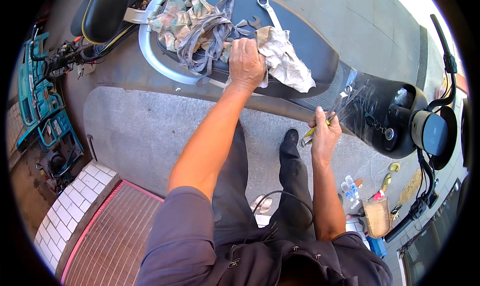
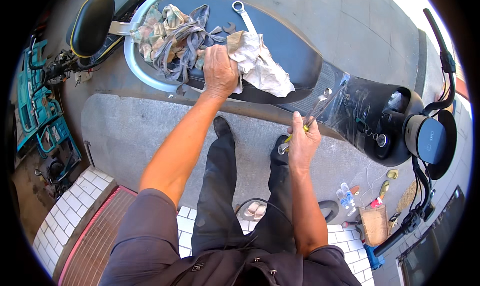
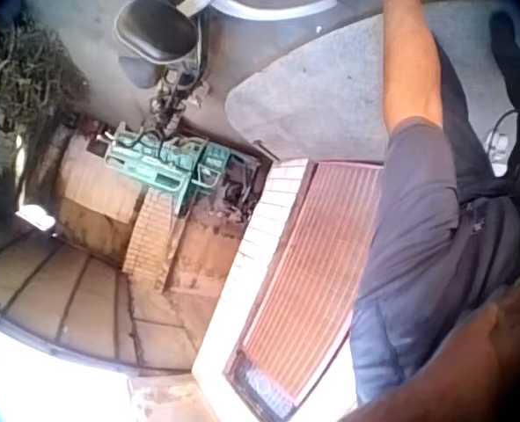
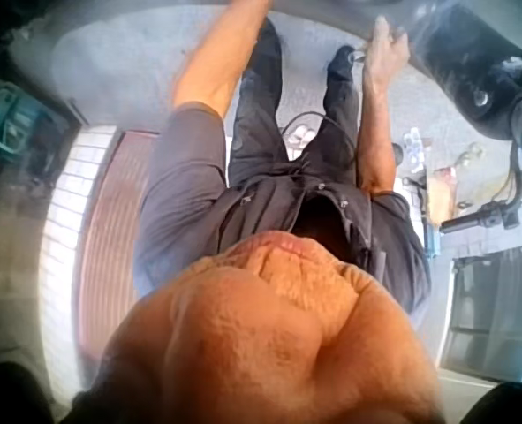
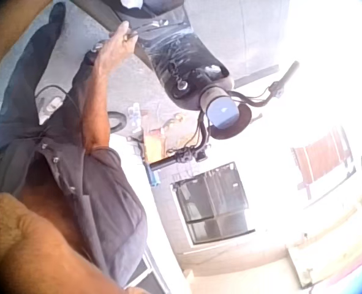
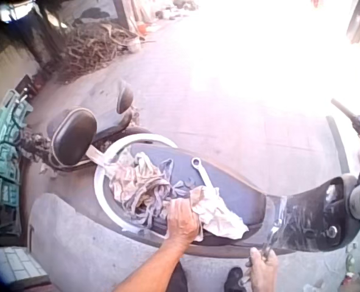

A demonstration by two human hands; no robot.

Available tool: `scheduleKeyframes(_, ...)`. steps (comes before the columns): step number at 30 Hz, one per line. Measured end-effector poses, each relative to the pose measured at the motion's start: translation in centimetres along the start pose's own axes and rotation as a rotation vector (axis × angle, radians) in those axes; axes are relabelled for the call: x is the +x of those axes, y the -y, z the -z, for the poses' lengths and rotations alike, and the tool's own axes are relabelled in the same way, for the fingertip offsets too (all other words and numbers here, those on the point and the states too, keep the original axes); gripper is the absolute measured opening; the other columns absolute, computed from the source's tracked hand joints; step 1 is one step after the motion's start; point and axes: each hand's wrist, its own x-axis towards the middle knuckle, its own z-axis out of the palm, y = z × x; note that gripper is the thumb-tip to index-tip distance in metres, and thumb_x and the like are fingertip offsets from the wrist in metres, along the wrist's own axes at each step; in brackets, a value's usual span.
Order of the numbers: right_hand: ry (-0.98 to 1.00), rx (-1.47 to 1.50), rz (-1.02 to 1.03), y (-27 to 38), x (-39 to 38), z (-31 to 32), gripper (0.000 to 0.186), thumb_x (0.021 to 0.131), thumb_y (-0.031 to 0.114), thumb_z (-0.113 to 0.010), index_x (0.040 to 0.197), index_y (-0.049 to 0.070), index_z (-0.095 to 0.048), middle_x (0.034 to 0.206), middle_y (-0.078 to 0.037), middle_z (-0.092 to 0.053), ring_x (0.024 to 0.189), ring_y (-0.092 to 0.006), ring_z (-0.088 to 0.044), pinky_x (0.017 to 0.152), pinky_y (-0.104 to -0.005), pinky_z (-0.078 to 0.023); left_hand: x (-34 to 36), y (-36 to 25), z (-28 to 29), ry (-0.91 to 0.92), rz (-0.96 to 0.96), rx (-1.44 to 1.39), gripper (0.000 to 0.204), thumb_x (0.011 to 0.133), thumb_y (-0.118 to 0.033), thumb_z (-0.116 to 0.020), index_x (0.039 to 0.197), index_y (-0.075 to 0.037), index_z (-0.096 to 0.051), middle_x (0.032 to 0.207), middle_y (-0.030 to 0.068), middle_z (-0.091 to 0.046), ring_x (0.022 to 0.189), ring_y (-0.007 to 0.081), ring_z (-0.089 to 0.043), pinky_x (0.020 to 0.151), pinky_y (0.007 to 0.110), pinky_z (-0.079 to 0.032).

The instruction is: The person sits on the ground and uses a screwdriver to remove screws from the floorboard of a scooter. After removing the screws, the person stands up, moves the scooter, and places a rag on the seat.

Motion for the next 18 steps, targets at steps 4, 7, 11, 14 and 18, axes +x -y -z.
scheduleKeyframes(4,-0.021,-0.003,-0.006,3.3,-2.4,-1.8,0.020,0.102,0.020,-0.068,0.085,0.009,-0.063,0.068,0.000,-0.060,0.061,-0.0062,-0.056,0.056,-0.0229,-0.042,1.0,-0.3,1.5,0.064,0.096,-0.119,0.014,0.085,-0.005,-0.060,0.096,-0.002,-0.051,0.095,0.0195,-0.053,0.093,0.0410,-0.052,0.085,0.052,-0.044)
scheduleKeyframes(7,-0.079,0.020,-0.036,4.4,-4.3,-2.2,0.020,0.101,0.019,-0.069,0.084,0.009,-0.063,0.070,0.001,-0.060,0.062,-0.0058,-0.056,0.055,-0.0228,-0.043,2.9,-1.8,4.7,-0.005,0.141,-0.245,0.009,0.090,-0.004,-0.055,0.096,0.000,-0.050,0.097,0.0211,-0.053,0.094,0.0422,-0.054,0.085,0.053,-0.044)
scheduleKeyframes(11,-0.143,0.112,-0.065,4.4,-5.8,-3.2,0.022,0.100,0.020,-0.070,0.082,0.010,-0.062,0.072,0.003,-0.060,0.063,-0.0041,-0.056,0.054,-0.0215,-0.043,7.8,-0.2,11.2,-0.148,0.200,-0.186,0.010,0.096,-0.007,-0.050,0.097,0.003,-0.048,0.099,0.0233,-0.054,0.093,0.0437,-0.056,0.084,0.053,-0.045)
scheduleKeyframes(14,-0.126,0.140,-0.116,4.8,-5.2,-3.9,0.023,0.099,0.020,-0.071,0.082,0.009,-0.062,0.068,0.004,-0.058,0.060,-0.0038,-0.053,0.053,-0.0217,-0.042,11.1,4.5,13.9,-0.227,0.277,0.057,0.019,0.099,-0.016,-0.049,0.100,0.003,-0.052,0.099,0.0254,-0.058,0.095,0.0458,-0.058,0.085,0.053,-0.045)
scheduleKeyframes(18,-0.118,0.028,-0.066,4.9,-3.1,-4.8,0.024,0.099,0.021,-0.072,0.083,0.005,-0.064,0.069,0.001,-0.058,0.060,-0.0080,-0.053,0.056,-0.0272,-0.042,12.2,8.2,14.8,-0.097,0.268,0.244,0.018,0.098,-0.015,-0.049,0.102,0.002,-0.055,0.101,0.0257,-0.059,0.098,0.0469,-0.057,0.088,0.054,-0.045)
